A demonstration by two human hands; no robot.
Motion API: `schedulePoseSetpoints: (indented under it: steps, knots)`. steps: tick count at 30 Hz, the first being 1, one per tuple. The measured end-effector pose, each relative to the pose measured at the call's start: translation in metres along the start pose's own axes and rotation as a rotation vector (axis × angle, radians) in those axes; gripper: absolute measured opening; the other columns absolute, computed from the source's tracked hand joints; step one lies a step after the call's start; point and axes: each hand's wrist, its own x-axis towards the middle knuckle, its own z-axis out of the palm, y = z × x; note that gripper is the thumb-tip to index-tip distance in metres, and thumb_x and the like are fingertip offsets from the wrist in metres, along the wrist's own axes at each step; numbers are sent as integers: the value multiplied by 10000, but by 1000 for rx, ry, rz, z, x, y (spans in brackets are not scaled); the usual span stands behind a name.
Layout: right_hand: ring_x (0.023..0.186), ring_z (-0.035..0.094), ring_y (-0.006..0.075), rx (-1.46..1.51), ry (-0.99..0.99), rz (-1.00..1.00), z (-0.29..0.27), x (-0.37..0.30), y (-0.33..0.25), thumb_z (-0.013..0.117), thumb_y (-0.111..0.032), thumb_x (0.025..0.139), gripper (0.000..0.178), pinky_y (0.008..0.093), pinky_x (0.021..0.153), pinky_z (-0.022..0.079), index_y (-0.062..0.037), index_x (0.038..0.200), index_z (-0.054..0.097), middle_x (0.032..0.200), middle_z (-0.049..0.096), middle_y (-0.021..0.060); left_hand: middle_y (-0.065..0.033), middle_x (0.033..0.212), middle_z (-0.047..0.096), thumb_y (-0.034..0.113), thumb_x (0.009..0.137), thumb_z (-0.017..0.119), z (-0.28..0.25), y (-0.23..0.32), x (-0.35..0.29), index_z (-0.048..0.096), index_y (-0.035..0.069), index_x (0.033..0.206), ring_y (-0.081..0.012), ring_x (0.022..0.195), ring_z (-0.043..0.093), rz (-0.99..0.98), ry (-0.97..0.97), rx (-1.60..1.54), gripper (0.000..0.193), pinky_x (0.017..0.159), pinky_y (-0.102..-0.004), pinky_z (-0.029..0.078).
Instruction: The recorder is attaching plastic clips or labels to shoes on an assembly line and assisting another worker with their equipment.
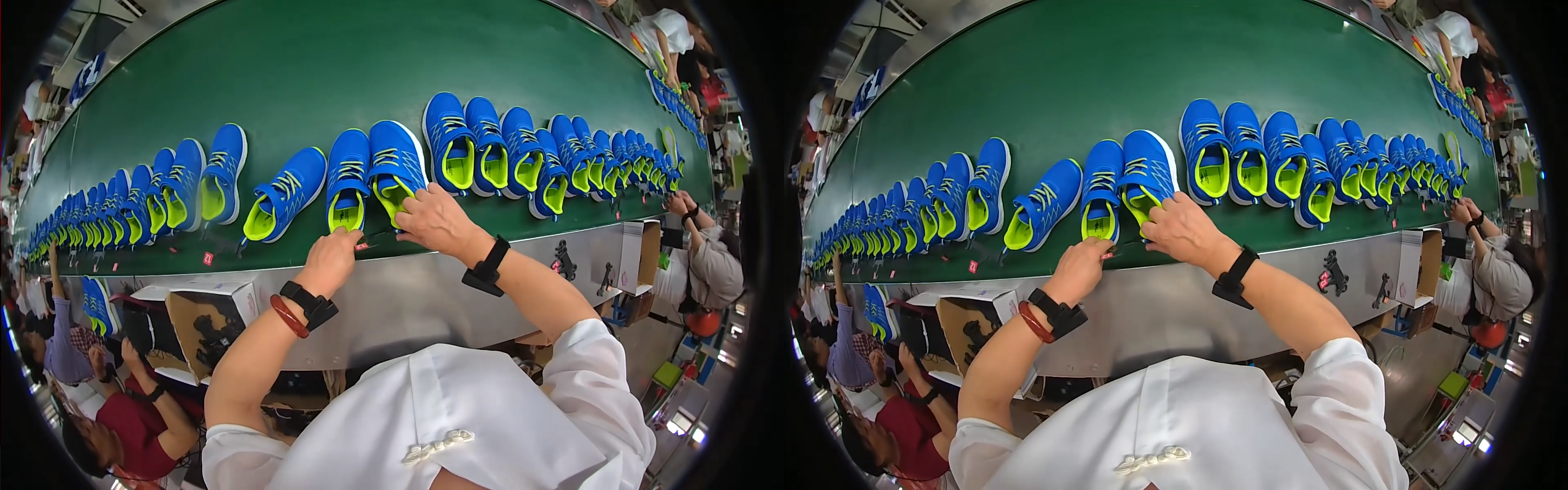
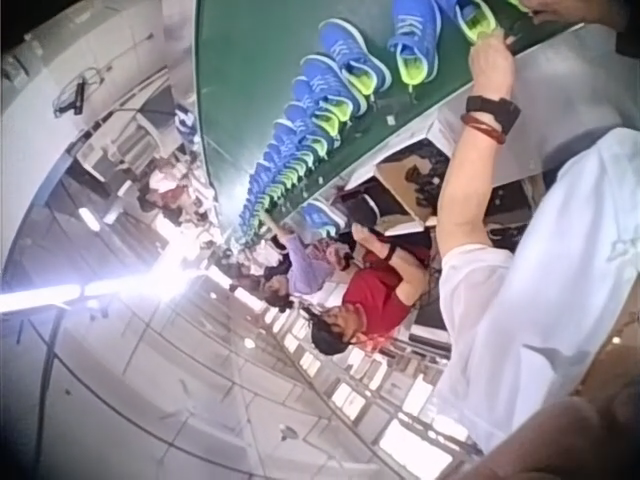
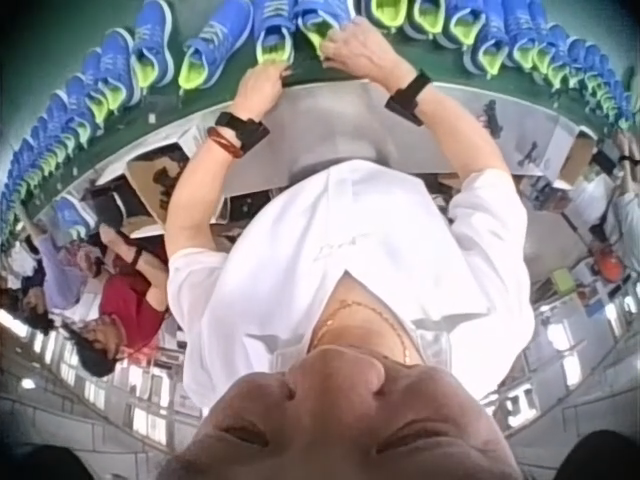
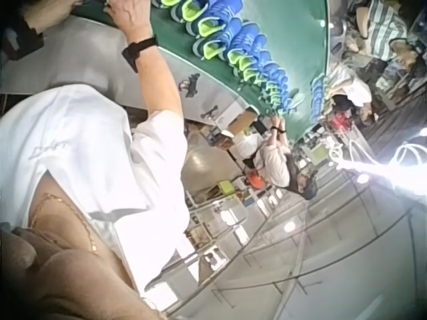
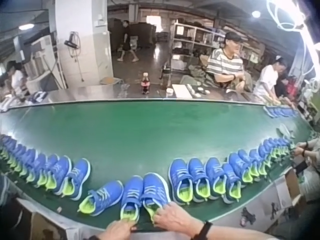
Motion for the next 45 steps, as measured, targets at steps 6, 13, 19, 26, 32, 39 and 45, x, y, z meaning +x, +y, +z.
schedulePoseSetpoints:
  steps: [6, 13, 19, 26, 32, 39, 45]
  knots:
    - [746, 564, 186, -44, -41, -21, -1, 9, -1, 713, -324, 714, 195, 320, 717, 385, -152, 757, 631, 730, 574, 16, -187, 898, 622, -18, 777, 491, 2, 3, -1, 627, 39, 960, -386, 815, 603, -48, 21, 12, 235, 692, -466, 472]
    - [751, 567, 170, -43, -38, -73, -4, 12, 4, 722, -328, 695, 196, 318, 718, 380, -162, 770, 648, 727, 566, 3, -208, 877, 614, 16, 807, 503, 2, 4, 1, 625, 27, 986, -390, 741, 632, -4, 25, 46, 217, 667, -468, 503]
    - [752, 577, 161, -111, -106, -85, -2, 17, 3, 715, -311, 694, 164, 307, 729, 376, -169, 749, 652, 711, 580, 2, -206, 897, 622, 14, 799, 499, 5, 6, 1, 633, 35, 1018, -386, 744, 632, -11, 66, 40, 258, 678, -459, 504]
    - [707, 578, 187, -150, 19, -50, 6, 21, 9, 703, -206, 658, 118, 336, 738, 378, -167, 731, 618, 701, 570, 16, -176, 1006, 614, -51, 774, 518, -16, 11, -7, 626, 29, 999, -381, 906, 589, 29, 119, -145, 262, 766, -408, 484]
    - [877, 586, 263, 240, 179, 255, 17, 11, 17, 703, -183, 664, 383, 390, 704, 431, -145, 1026, 585, 972, 573, 78, -266, 1357, 368, -151, 706, 464, 1, 3, 3, 517, 84, 1239, -453, 1175, 446, 135, 104, -26, 585, 980, -432, 402]
    - [849, 538, 249, 150, 473, 368, 10, -115, 19, 590, -157, 769, 85, 376, 690, 438, -126, 843, 566, 842, 535, 57, -260, 1333, 425, 0, 819, 499, -12, 37, 18, 535, 33, 1238, -429, 1199, 435, 185, 367, 322, 422, 983, -461, 371]
    - [844, 573, 271, 42, 305, 917, 6, -297, 67, 591, -127, 749, 66, 395, 711, 459, -102, 808, 609, 807, 582, 77, -232, 1362, 387, -35, 768, 586, 40, 110, 80, 402, 6, 1320, -408, 1238, 407, 277, 215, 102, 584, 992, -421, 380]
